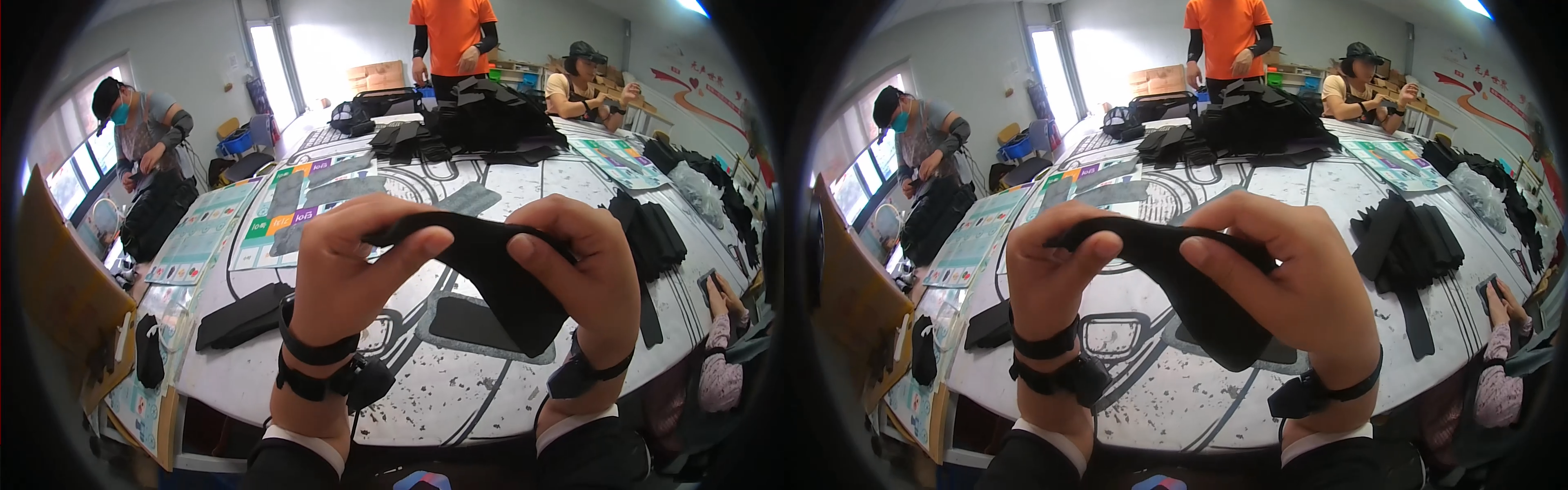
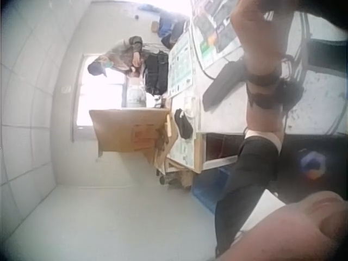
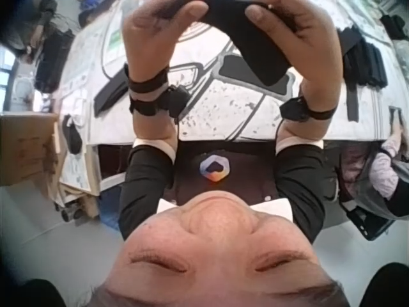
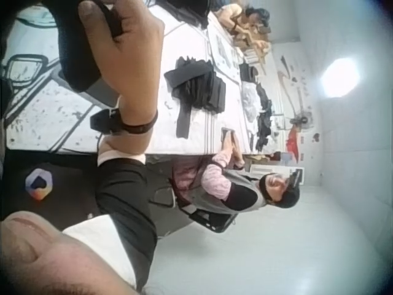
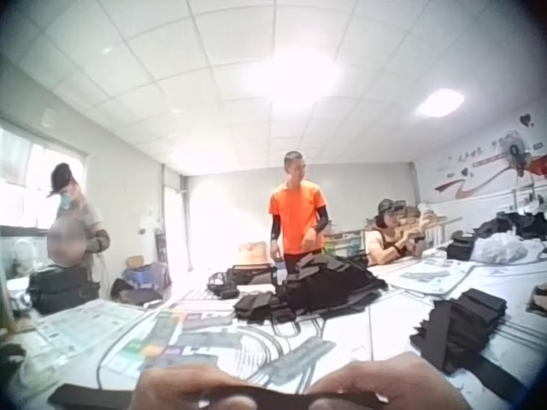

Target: Sorting and inspecting black fabric shoe components at a large table.

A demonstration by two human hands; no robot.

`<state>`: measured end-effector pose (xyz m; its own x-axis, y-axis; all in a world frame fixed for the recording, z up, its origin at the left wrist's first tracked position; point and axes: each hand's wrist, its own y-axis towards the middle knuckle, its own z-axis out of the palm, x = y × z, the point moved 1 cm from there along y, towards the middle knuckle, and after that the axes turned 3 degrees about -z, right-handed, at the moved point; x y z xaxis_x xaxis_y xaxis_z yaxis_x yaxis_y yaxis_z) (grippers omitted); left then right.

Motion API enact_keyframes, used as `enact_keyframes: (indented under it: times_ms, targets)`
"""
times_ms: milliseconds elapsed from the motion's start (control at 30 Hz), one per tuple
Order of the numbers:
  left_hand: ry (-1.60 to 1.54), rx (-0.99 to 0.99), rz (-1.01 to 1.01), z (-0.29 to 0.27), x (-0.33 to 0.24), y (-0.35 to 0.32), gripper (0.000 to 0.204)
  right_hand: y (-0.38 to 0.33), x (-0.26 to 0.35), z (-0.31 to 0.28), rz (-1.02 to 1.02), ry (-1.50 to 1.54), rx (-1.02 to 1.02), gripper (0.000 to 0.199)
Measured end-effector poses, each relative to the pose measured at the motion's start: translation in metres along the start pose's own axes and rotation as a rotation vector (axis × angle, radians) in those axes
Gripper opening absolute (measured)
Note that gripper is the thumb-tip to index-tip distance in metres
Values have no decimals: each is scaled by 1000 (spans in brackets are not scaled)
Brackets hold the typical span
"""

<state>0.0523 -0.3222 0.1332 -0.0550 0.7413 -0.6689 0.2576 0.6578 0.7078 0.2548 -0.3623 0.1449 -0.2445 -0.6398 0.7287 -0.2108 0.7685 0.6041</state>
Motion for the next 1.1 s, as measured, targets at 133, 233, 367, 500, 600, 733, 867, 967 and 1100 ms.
enact_keyframes:
  times_ms: [133,233,367,500,600,733,867,967,1100]
  targets:
    - [-39,-32,-88,1,0,0,17,4,-11,-6,-83,-39,66,14]
    - [-191,-109,-174,-1,4,2,18,7,-25,-17,-57,-133,213,18]
    - [-375,-111,-147,-8,14,4,26,15,-41,-17,-51,334,-118,18]
    - [-403,-53,-123,-13,20,6,31,18,-37,-11,-162,432,-338,17]
    - [-408,-67,-85,-11,16,8,31,20,-38,-10,-217,440,-425,17]
    - [-384,-27,-85,-6,17,3,31,16,-42,-12,-193,443,-483,15]
    - [-361,-96,-113,-12,14,5,28,22,-41,-4,-184,516,-507,14]
    - [-345,-178,-75,-13,18,5,23,20,-42,-6,-156,530,-478,14]
    - [-348,-213,-35,-5,17,10,20,23,-44,-8,-178,520,-489,13]
